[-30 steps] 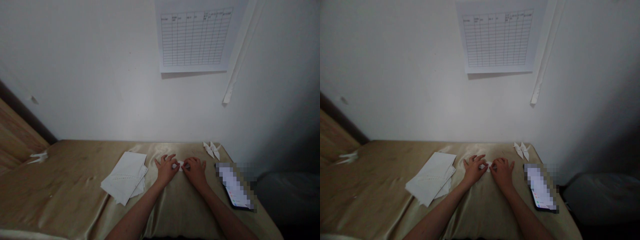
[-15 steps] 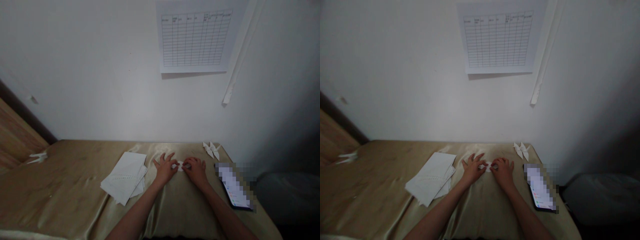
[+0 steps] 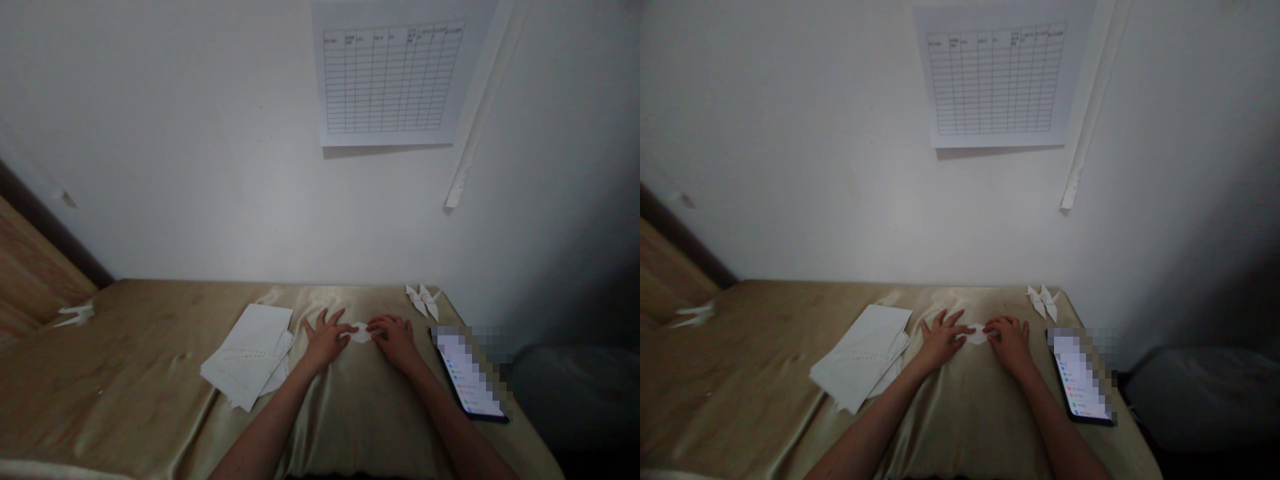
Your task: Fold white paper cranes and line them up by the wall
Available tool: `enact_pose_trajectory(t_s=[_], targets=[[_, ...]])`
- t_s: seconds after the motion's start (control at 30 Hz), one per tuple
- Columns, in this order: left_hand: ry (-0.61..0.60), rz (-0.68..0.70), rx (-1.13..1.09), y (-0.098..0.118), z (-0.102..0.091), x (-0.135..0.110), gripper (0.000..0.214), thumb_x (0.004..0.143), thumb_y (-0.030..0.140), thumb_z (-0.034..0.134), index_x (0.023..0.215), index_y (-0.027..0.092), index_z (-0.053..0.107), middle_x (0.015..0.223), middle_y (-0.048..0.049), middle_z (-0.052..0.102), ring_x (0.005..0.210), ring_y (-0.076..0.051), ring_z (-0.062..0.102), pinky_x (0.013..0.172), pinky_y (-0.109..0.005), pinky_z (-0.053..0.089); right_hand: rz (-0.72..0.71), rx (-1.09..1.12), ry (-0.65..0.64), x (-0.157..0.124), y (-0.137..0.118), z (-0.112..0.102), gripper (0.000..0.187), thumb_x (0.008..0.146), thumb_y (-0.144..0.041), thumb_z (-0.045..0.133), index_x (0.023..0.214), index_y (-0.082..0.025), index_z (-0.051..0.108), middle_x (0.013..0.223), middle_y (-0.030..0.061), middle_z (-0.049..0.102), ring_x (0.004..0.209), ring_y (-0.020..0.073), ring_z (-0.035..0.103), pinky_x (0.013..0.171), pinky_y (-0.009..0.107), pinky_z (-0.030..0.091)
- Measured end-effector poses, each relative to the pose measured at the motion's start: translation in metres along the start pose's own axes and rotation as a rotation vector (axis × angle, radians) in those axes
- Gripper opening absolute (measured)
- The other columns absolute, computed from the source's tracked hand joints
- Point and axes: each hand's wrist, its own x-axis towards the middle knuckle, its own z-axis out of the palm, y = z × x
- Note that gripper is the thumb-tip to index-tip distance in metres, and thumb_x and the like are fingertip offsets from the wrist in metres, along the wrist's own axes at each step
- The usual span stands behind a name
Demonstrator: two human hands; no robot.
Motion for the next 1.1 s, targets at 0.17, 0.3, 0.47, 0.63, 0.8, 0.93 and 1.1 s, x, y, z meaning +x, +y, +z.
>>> enact_pose_trajectory(t_s=[0.17, 0.3, 0.47, 0.63, 0.8, 0.93, 1.1], targets=[[0.025, -0.011, 0.008, 0.0, 0.003, -0.001, 0.036, 0.088, 0.032, 0.062, 0.116, 0.054, 0.065, 0.155, 0.0068, 0.041, 0.149, -0.039, 0.017, 0.102, -0.083, -0.008, -0.016, -0.025, 0.003, -0.002, -0.002, -0.004, 0.036, 0.083, -0.017, 0.048, 0.101, -0.036, 0.073, 0.122, 0.0005, 0.068, 0.124, 0.0271, 0.049, 0.11, 0.066, 0.013], [0.079, -0.038, 0.01, 0.007, 0.005, -0.002, 0.031, 0.083, 0.035, 0.066, 0.111, 0.05, 0.069, 0.153, 0.0051, 0.044, 0.147, -0.038, 0.02, 0.104, -0.082, -0.009, -0.022, -0.036, 0.035, -0.003, -0.006, -0.003, 0.027, 0.084, -0.023, 0.053, 0.097, -0.034, 0.074, 0.118, 0.0005, 0.07, 0.123, 0.0277, 0.05, 0.11, 0.064, 0.014], [0.147, -0.057, 0.026, 0.017, 0.007, -0.001, 0.021, 0.084, 0.047, 0.067, 0.104, 0.043, 0.073, 0.149, 0.0021, 0.048, 0.144, -0.037, 0.027, 0.107, -0.081, 0.0, -0.006, -0.073, 0.086, -0.002, -0.014, 0.004, 0.015, 0.085, -0.035, 0.06, 0.093, -0.03, 0.072, 0.116, 0.0024, 0.069, 0.119, 0.0292, 0.05, 0.109, 0.061, 0.017], [0.197, -0.058, 0.04, 0.021, 0.01, 0.0, 0.019, 0.084, 0.049, 0.069, 0.1, 0.041, 0.074, 0.146, 0.0004, 0.05, 0.142, -0.037, 0.03, 0.107, -0.08, 0.003, -0.021, -0.157, 0.138, -0.003, -0.019, 0.009, 0.014, 0.086, -0.038, 0.062, 0.091, -0.028, 0.069, 0.111, 0.0036, 0.068, 0.116, 0.0281, 0.051, 0.107, 0.054, 0.024], [0.195, -0.064, 0.024, 0.021, 0.01, 0.002, 0.02, 0.082, 0.045, 0.071, 0.101, 0.041, 0.074, 0.145, 0.0003, 0.051, 0.142, -0.038, 0.03, 0.106, -0.082, 0.005, 0.003, -0.171, 0.128, -0.002, -0.017, 0.012, 0.014, 0.085, -0.038, 0.065, 0.093, -0.029, 0.07, 0.11, 0.0029, 0.066, 0.113, 0.0277, 0.051, 0.109, 0.054, 0.022], [0.153, -0.078, -0.006, 0.018, 0.006, 0.004, 0.019, 0.081, 0.041, 0.072, 0.1, 0.043, 0.074, 0.146, 0.0024, 0.05, 0.143, -0.039, 0.028, 0.104, -0.083, 0.006, -0.003, -0.144, 0.105, 0.002, -0.01, 0.013, 0.013, 0.082, -0.033, 0.067, 0.094, -0.031, 0.071, 0.108, 0.0027, 0.065, 0.113, 0.0276, 0.051, 0.106, 0.051, 0.025], [0.101, -0.075, -0.02, 0.01, -0.001, 0.005, 0.025, 0.081, 0.036, 0.072, 0.102, 0.05, 0.073, 0.15, 0.0047, 0.047, 0.145, -0.04, 0.024, 0.103, -0.083, 0.002, 0.006, -0.102, 0.112, 0.005, 0.002, 0.009, 0.019, 0.078, -0.026, 0.07, 0.096, -0.031, 0.073, 0.109, 0.0056, 0.062, 0.109, 0.0273, 0.051, 0.101, 0.043, 0.034]])
